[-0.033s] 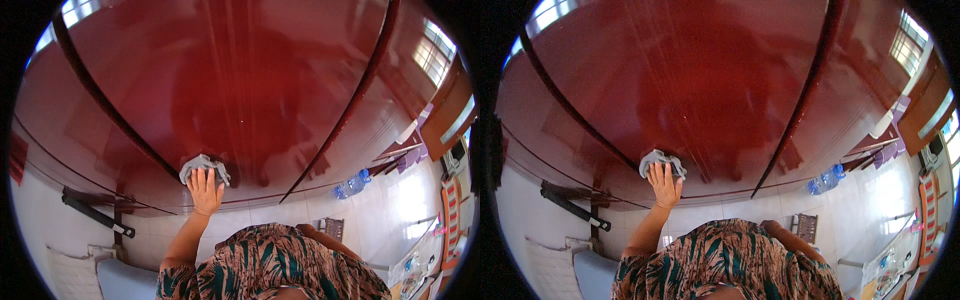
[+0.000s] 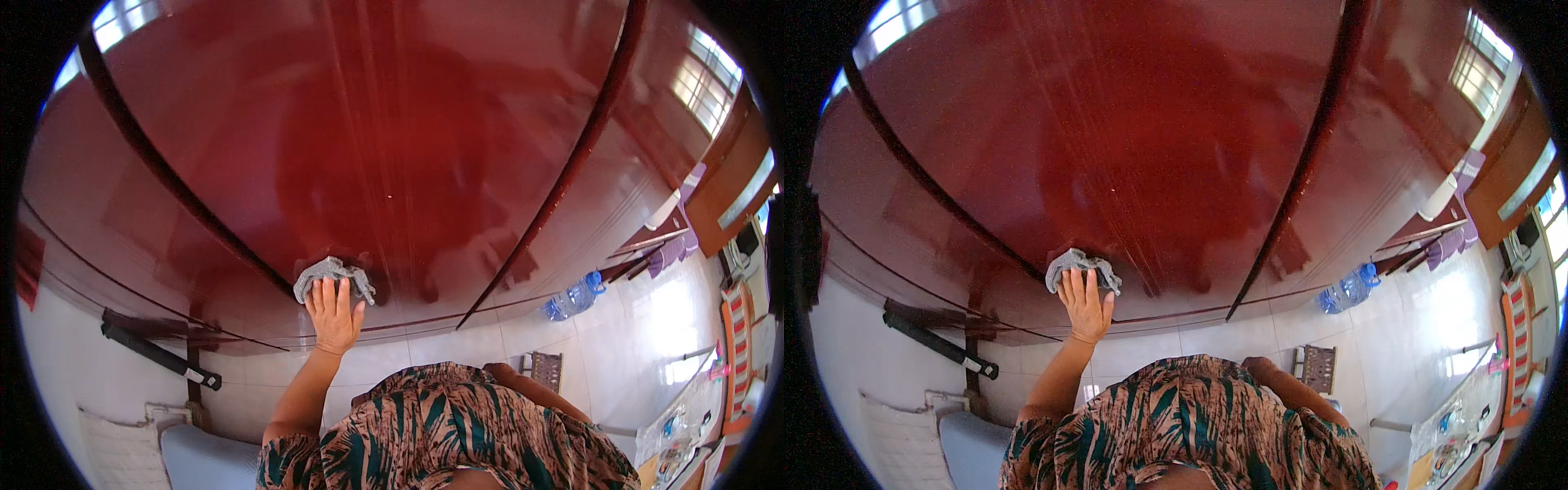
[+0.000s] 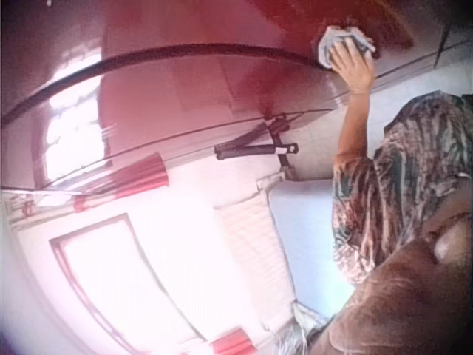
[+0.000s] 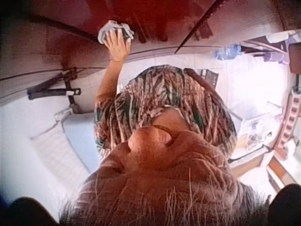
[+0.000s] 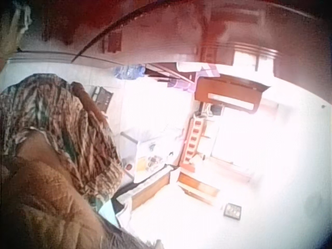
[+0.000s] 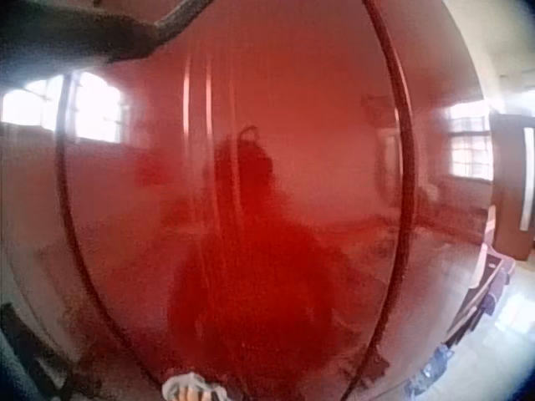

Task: The person wipes the exterior surfaces of a large wooden wardrobe with a grey cloth, cleaning the vertical panels and top edges.

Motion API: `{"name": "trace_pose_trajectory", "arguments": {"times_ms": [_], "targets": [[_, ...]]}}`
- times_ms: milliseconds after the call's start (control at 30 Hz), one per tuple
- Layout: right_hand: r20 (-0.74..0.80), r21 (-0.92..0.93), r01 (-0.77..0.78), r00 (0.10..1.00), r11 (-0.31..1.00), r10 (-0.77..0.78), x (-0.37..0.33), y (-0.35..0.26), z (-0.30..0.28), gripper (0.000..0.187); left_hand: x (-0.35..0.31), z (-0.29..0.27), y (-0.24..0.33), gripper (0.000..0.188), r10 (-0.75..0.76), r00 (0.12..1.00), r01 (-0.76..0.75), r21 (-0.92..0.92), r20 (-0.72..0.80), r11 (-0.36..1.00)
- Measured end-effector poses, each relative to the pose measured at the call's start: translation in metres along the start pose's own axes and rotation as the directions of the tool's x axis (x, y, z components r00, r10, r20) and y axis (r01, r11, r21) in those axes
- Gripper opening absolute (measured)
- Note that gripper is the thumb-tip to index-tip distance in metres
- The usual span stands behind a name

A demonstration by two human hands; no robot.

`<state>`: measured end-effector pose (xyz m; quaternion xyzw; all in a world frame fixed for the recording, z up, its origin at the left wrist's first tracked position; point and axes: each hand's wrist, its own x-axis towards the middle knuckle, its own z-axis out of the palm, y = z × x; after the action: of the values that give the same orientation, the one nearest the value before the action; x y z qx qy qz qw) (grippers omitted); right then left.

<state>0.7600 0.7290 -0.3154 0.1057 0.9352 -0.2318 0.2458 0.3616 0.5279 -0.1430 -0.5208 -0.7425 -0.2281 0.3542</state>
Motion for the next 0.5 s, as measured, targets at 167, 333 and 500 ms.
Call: {"name": "trace_pose_trajectory", "arguments": {"times_ms": [167,333,500], "targets": [[0.138,0.291,-0.290,0.956,0.912,0.260,-0.002,-0.010,-0.004,0.034,0.031,-0.010,-0.010,0.054,0.034,0.994,-0.027,0.072,-0.099,0.997],[0.064,0.339,-0.272,0.962,0.901,0.267,0.004,0.002,0.020,0.030,0.149,-0.072,-0.024,0.059,0.133,0.916,-0.074,0.167,-0.379,0.983],[-0.007,0.282,-0.232,0.970,0.931,0.244,0.012,0.007,0.021,0.032,0.260,-0.143,-0.016,0.057,0.195,0.801,-0.056,0.254,-0.566,0.966]]}}
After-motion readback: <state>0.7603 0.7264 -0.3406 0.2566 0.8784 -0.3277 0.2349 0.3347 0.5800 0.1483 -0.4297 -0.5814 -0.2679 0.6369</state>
